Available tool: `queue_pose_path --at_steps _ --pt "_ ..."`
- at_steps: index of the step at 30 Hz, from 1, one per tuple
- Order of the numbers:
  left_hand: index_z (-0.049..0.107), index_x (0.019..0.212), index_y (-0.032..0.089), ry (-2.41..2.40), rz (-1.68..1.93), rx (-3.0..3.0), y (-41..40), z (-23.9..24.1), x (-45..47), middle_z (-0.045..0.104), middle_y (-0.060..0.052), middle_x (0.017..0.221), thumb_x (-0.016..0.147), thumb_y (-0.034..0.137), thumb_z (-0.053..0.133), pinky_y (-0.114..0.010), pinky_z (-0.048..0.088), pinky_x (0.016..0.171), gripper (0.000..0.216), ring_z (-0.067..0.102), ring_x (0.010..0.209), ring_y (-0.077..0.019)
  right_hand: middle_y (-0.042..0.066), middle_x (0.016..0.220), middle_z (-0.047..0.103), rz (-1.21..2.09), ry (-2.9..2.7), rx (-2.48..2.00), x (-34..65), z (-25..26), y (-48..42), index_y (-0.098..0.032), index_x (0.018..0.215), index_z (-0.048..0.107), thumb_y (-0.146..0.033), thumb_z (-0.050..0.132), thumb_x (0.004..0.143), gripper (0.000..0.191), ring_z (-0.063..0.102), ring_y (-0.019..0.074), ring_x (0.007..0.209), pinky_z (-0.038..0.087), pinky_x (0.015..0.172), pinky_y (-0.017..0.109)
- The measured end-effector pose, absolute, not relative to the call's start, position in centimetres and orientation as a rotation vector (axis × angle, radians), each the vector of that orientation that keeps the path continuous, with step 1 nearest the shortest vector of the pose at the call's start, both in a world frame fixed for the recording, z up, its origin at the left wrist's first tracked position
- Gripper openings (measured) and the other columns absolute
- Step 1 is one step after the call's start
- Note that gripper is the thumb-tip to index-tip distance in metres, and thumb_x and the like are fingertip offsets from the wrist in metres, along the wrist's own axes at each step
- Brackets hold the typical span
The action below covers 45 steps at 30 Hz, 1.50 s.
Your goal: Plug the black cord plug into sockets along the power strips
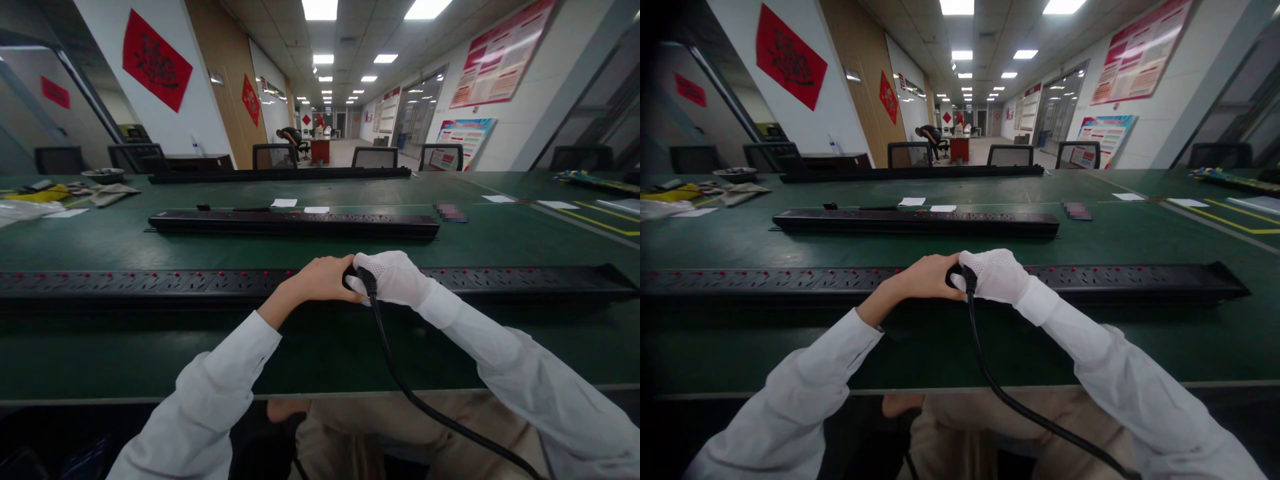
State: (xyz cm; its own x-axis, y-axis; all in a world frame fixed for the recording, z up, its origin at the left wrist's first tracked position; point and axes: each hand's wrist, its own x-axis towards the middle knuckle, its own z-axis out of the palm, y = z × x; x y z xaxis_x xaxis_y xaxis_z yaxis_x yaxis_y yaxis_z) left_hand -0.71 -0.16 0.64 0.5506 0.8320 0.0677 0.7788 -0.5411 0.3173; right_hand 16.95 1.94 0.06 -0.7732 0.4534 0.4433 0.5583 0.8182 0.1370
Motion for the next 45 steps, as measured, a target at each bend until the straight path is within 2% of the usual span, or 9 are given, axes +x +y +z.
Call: queue_pose_path --at_steps 45 --pt "0.044 0.107 0.021 1.386 0.273 2.543 -0.30 0.93 -0.51 0.060 -0.004 0.101 0.062 0.066 0.052 -0.031 0.042 0.071 0.064 0.059 0.084 -0.0223 0.003 0.068 0.061 -0.410 -2.588 -0.816 16.97 0.01 1.90 -0.017 0.083 0.052 -0.044 0.036 0.083 0.031 0.053 0.0116 0.058 0.030 0.054 0.021"
